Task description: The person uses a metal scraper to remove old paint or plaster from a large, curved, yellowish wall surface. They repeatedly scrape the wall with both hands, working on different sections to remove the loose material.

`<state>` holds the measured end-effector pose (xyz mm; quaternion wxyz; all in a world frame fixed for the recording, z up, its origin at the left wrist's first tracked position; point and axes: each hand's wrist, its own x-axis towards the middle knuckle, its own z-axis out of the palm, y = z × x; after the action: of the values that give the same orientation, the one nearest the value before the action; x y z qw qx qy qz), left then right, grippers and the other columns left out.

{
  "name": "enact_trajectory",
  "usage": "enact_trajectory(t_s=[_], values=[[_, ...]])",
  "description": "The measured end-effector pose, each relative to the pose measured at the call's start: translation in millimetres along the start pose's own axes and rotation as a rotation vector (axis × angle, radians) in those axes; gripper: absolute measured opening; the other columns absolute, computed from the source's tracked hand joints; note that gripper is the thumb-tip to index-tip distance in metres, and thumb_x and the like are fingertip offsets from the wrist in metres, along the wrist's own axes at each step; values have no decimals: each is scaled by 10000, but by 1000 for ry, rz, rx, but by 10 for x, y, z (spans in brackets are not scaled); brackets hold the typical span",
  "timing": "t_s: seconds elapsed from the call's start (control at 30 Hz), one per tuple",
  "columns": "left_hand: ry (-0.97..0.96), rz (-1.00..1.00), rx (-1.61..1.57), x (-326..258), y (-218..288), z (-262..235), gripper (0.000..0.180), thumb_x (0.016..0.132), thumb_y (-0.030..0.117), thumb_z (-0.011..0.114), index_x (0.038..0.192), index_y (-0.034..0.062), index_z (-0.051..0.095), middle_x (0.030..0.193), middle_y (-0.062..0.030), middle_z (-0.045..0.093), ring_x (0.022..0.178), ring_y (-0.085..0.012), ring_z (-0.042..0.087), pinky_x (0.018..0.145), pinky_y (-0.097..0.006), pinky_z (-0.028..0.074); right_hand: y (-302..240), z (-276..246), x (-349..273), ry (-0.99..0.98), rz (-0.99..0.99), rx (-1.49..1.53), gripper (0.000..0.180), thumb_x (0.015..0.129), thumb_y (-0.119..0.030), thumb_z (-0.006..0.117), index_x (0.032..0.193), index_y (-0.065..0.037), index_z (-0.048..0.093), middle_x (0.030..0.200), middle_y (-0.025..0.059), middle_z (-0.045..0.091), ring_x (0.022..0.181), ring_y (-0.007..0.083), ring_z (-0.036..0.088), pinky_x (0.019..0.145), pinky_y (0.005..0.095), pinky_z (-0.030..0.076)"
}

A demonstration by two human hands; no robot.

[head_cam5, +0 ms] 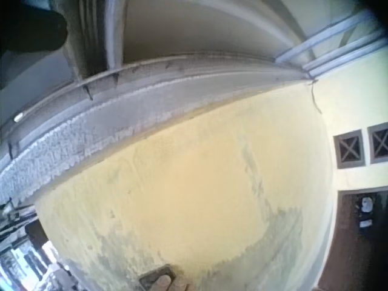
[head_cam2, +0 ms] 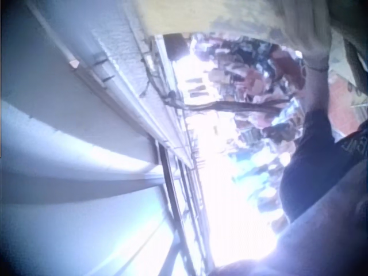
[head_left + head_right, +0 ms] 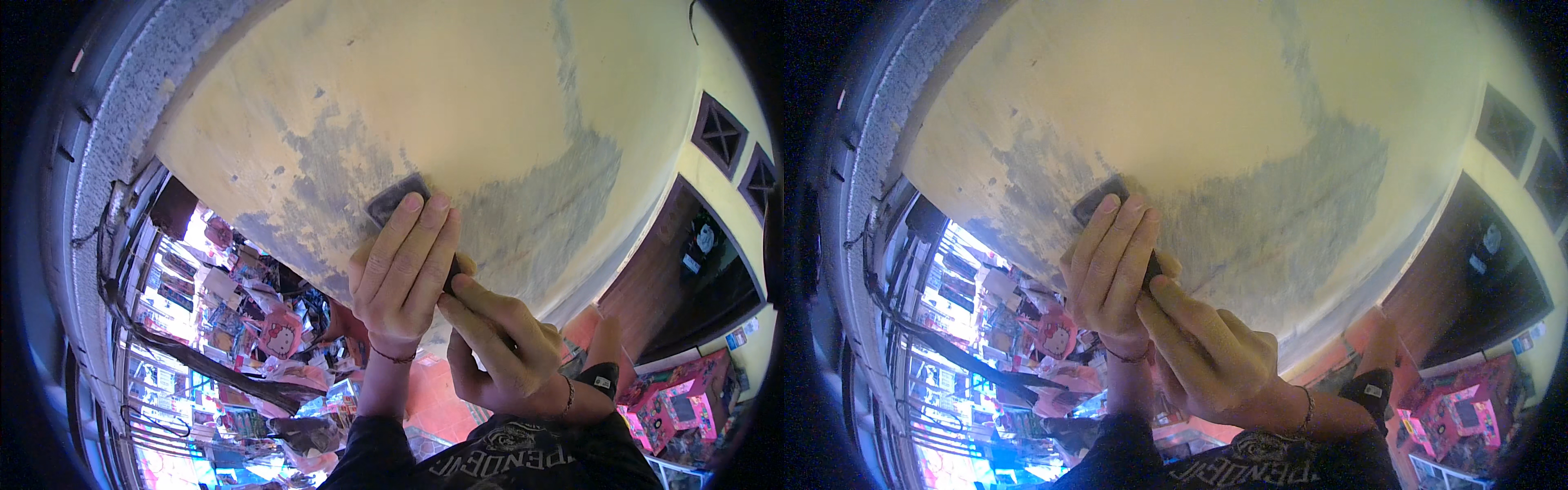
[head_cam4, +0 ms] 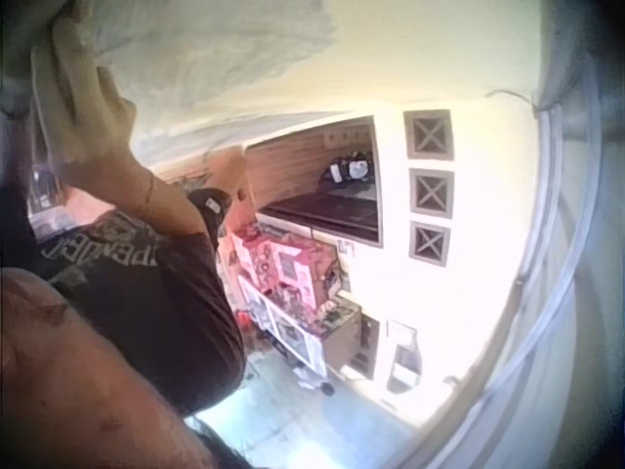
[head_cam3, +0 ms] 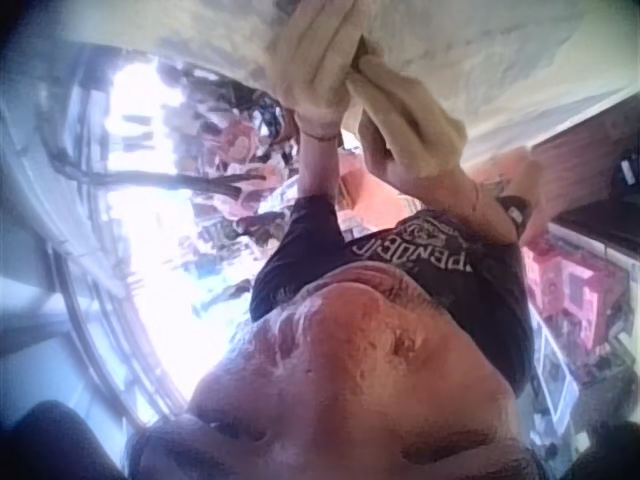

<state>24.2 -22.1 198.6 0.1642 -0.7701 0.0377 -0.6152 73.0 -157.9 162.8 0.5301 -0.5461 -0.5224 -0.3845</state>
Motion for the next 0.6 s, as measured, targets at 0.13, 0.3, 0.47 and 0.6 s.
enact_trajectory(t_s=[0.13,0.3,0.47,0.6], values=[[-34,-52,3,59,11,3,217,886,163,729,1073,94,813,1179,-27,772,1186,-203,697,898,-298,522,4,-75,67,-81,75,25,365,778,-10,715,1142,-2,751,1159,164,716,789,222,746,616,291,602],[-84,-64,-2,58,36,-28,244,866,165,713,1075,93,815,1174,-18,774,1185,-190,695,909,-296,519,-16,-104,90,-126,150,25,374,740,93,706,1092,-17,768,1106,146,723,837,224,761,632,290,619],[-64,-27,-32,67,-9,-21,236,887,183,689,1067,98,816,1160,-11,777,1168,-178,698,921,-305,506,-48,-102,111,-102,155,56,368,745,91,706,1090,-22,766,1095,142,725,828,223,757,636,295,618],[-78,-70,-16,101,-37,-18,236,891,185,680,1064,99,815,1162,-8,776,1169,-175,693,941,-315,490,-51,-103,144,-117,195,35,372,753,87,710,1104,-24,760,1096,142,726,833,225,758,644,297,617]])
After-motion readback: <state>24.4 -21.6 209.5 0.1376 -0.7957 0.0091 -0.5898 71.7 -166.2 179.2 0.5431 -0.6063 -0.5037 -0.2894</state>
